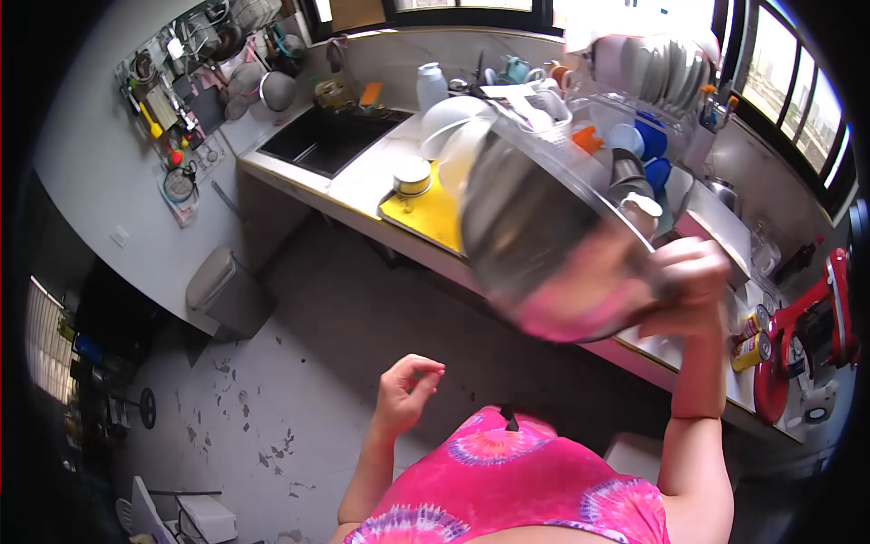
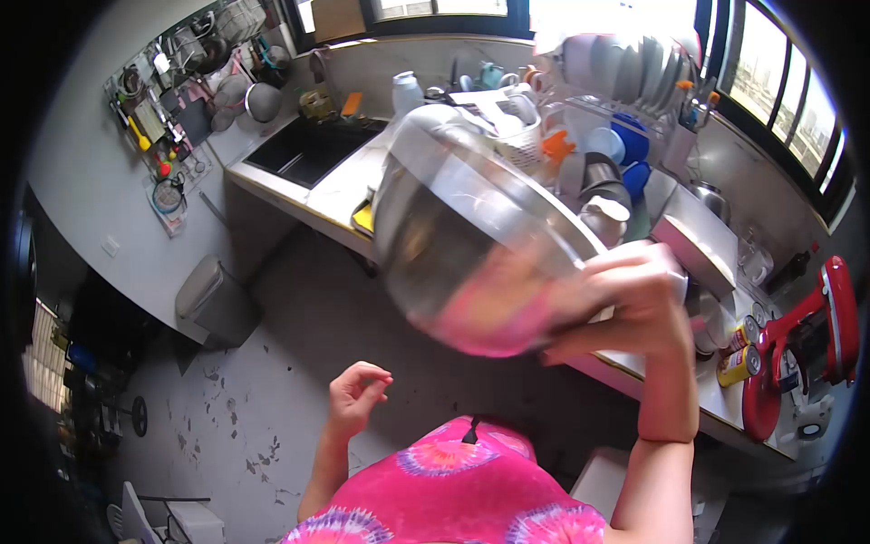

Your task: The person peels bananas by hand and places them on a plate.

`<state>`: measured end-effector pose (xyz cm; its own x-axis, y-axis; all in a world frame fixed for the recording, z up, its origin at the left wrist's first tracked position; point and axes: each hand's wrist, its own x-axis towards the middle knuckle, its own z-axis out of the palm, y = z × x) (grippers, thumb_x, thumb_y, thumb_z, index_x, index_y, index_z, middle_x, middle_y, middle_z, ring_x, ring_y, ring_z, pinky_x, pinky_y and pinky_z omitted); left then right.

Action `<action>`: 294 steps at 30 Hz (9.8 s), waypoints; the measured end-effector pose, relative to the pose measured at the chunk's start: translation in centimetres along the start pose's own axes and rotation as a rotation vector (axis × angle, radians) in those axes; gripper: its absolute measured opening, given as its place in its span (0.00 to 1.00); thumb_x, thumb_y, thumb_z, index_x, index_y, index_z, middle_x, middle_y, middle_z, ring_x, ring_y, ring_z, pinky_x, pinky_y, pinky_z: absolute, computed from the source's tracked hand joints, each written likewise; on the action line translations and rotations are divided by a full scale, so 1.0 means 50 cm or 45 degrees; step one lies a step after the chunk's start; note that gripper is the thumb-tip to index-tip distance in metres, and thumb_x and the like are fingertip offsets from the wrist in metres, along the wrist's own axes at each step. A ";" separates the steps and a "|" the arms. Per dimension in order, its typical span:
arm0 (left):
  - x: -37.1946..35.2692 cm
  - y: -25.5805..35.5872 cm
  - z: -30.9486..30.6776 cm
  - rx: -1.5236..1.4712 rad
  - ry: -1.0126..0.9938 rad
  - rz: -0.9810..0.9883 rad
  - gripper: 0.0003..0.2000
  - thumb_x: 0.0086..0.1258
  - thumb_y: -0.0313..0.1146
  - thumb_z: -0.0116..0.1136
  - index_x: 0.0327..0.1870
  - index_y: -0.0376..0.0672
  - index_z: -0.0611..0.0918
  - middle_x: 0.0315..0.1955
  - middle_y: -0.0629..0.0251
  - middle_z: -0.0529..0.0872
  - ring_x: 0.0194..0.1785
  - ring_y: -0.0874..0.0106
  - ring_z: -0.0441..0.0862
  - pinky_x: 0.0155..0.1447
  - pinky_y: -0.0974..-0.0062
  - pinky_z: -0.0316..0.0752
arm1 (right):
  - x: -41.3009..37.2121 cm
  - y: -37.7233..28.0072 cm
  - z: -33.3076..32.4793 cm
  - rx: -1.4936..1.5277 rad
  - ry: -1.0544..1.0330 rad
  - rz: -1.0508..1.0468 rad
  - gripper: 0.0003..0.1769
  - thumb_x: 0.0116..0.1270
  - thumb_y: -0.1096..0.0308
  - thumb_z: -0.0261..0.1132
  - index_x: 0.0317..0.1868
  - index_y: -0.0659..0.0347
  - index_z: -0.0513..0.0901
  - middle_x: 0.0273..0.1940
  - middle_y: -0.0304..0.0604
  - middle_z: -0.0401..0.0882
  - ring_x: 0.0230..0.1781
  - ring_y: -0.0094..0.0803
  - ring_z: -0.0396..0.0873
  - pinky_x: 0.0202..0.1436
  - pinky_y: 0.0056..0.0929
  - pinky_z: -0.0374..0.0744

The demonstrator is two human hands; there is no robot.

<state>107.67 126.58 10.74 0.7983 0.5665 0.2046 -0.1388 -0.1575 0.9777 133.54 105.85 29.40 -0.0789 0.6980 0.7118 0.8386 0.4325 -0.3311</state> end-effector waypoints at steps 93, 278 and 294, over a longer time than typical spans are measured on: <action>-1.090 -0.083 -0.288 -0.973 3.474 0.441 0.23 0.53 0.21 0.48 0.55 0.34 0.66 0.45 0.51 0.76 0.46 0.58 0.80 0.48 0.60 0.79 | 0.311 -0.959 1.563 1.560 -0.861 -1.722 0.15 0.41 0.83 0.60 0.31 0.56 0.78 0.31 0.36 0.71 0.33 0.33 0.72 0.41 0.32 0.70; -3.246 0.741 -0.245 1.089 3.291 1.152 0.62 0.34 0.72 0.61 0.70 0.46 0.46 0.62 0.56 0.60 0.63 0.55 0.61 0.60 0.56 0.62 | -0.525 -3.327 1.566 2.346 -2.173 -1.151 0.33 0.58 0.72 0.57 0.63 0.71 0.55 0.56 0.57 0.66 0.56 0.43 0.68 0.59 0.36 0.66; -3.118 0.722 -0.336 1.158 3.226 1.246 0.62 0.34 0.72 0.61 0.70 0.47 0.45 0.63 0.54 0.57 0.63 0.56 0.62 0.61 0.56 0.64 | -0.414 -3.269 1.597 2.489 -2.158 -1.401 0.25 0.63 0.69 0.54 0.58 0.74 0.62 0.52 0.53 0.67 0.48 0.35 0.71 0.50 0.30 0.71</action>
<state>-31.61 46.16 14.93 -0.7165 -0.5106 0.4753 0.6841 -0.3810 0.6219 -44.93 66.26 19.33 -0.6096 -0.6022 0.5154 -0.5149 -0.1936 -0.8351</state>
